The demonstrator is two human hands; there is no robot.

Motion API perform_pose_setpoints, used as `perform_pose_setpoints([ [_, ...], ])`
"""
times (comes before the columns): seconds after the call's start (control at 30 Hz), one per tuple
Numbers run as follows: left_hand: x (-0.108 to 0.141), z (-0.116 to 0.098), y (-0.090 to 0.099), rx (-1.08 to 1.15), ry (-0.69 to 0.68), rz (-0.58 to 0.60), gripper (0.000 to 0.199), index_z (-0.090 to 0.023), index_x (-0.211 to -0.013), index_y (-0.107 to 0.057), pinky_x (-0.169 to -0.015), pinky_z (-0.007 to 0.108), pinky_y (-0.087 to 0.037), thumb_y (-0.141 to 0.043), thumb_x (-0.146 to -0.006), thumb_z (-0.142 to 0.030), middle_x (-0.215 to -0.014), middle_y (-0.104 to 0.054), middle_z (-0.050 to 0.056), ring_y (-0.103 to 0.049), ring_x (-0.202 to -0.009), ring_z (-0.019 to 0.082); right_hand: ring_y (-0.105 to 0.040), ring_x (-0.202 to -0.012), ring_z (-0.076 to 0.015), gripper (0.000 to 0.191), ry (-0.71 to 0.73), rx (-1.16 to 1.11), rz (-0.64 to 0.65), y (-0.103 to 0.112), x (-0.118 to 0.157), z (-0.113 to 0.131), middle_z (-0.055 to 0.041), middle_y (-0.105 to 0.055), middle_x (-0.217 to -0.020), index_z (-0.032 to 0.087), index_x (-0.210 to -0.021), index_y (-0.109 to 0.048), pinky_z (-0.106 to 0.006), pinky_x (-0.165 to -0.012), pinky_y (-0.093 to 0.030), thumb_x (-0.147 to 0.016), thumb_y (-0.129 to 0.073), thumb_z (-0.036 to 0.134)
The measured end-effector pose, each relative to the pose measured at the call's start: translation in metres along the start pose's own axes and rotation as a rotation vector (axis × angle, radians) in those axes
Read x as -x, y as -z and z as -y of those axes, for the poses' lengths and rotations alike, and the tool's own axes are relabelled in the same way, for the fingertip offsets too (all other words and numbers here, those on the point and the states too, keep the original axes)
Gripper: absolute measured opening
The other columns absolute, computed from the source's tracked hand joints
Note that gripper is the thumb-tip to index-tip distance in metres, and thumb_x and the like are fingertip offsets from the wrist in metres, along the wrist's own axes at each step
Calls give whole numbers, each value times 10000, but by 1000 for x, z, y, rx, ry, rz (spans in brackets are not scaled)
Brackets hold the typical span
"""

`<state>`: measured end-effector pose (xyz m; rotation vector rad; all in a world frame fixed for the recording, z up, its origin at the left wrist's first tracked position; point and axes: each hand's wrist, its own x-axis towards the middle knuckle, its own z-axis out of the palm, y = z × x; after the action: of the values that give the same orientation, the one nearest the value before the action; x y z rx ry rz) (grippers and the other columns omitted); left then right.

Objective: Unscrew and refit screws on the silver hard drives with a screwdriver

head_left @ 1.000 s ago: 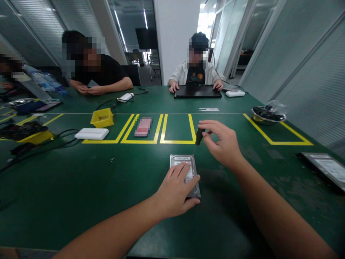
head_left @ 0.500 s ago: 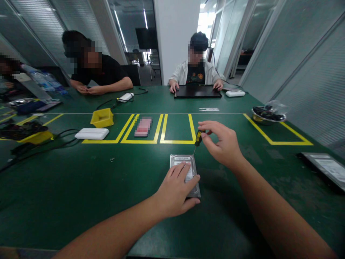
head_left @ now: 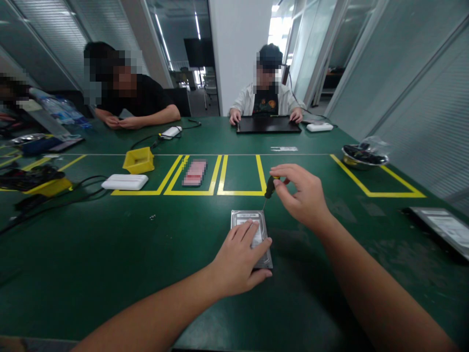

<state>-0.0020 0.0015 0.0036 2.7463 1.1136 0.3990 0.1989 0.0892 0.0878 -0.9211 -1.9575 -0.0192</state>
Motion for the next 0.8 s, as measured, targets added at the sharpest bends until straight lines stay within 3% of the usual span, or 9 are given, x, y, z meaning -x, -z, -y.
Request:
perform_pose_setpoints([
  [0.23, 0, 0, 1, 6, 1, 5, 685, -251, -1427, -443, -1130, 567, -258, -617, -842, -562, -1557, -287, 181, -242, -1440, 391, -642, -859, -212, 96, -5, 92, -2, -1, 0, -3, -63, -680, -922, 215, -964, -656, -379, -785, -536, -880, -614, 239],
  [0.47, 0, 1, 0, 5, -3, 1, 684, -252, -1425, -445, -1126, 570, -257, -617, -841, -565, -1556, -287, 182, -244, -1437, 394, -670, -963, -221, 171, 12, 34, -18, -3, 1, -3, -90, -716, -1055, 193, -1010, -654, -371, -801, -553, -883, -544, 162],
  [0.8, 0, 0, -1, -1, 1, -7, 686, -254, -1421, -450, -1127, 567, -260, -618, -838, -573, -1554, -292, 175, -246, -1436, 392, -626, -828, -204, 104, -18, 104, -10, 0, 0, -3, -70, -626, -899, 186, -951, -667, -356, -742, -533, -859, -629, 217],
])
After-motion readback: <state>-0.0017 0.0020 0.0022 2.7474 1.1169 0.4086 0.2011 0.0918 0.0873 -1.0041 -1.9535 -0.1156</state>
